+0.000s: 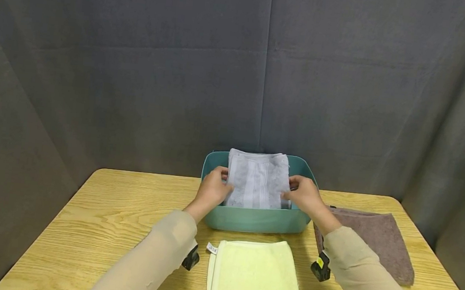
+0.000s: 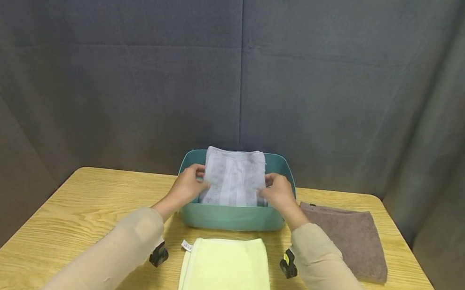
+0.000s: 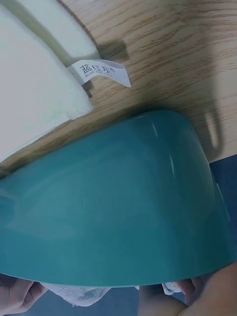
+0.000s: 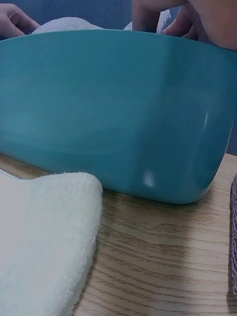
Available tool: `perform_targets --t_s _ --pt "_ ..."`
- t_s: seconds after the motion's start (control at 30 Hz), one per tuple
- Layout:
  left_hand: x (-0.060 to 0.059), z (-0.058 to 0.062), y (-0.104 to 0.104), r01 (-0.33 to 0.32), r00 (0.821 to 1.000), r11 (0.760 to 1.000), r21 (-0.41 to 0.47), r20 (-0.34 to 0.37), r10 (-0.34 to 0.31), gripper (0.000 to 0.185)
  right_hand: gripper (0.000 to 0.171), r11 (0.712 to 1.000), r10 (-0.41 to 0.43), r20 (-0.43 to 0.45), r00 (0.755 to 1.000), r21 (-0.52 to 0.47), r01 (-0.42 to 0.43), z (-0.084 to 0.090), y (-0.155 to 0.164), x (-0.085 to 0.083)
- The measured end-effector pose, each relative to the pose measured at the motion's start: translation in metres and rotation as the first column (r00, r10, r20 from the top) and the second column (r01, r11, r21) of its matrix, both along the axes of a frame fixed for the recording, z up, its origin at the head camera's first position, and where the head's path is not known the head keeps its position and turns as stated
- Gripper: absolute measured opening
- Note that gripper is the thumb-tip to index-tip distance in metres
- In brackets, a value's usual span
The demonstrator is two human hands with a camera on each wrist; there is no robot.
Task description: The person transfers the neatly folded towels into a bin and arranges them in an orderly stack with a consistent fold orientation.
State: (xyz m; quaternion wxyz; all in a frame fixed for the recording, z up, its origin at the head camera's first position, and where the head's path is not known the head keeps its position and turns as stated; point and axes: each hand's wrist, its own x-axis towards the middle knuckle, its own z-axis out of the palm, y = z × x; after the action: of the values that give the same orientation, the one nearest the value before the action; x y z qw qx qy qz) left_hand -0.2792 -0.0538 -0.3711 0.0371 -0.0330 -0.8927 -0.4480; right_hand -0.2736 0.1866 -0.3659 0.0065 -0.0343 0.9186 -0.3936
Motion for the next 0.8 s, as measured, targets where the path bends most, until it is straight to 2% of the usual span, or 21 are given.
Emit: perform_targets --t_s 0.27,0.53,0.8 --pt "0.0019 0.0014 -0.0024 0.024 0.998 0.998 0.054 -0.053 -0.021 0.046 0.038 0.995 -0.026 -0.049 0.998 -0.094 0.021 -0.0017 0.0024 -0.0002" --pt "0.0037 -0.0005 -0.0063 0.029 0.998 0.996 0.084 -0.059 -0.024 0.042 0.036 0.995 -0.028 -0.079 0.996 -0.098 0.02 -0.0027 0.0039 -0.0005" --pt "0.0034 -0.003 -0.0096 0.036 0.994 0.993 0.113 -0.106 -0.024 0.037 0.033 0.995 -0.033 -0.104 0.994 -0.094 0.023 -0.0011 0.0028 0.003"
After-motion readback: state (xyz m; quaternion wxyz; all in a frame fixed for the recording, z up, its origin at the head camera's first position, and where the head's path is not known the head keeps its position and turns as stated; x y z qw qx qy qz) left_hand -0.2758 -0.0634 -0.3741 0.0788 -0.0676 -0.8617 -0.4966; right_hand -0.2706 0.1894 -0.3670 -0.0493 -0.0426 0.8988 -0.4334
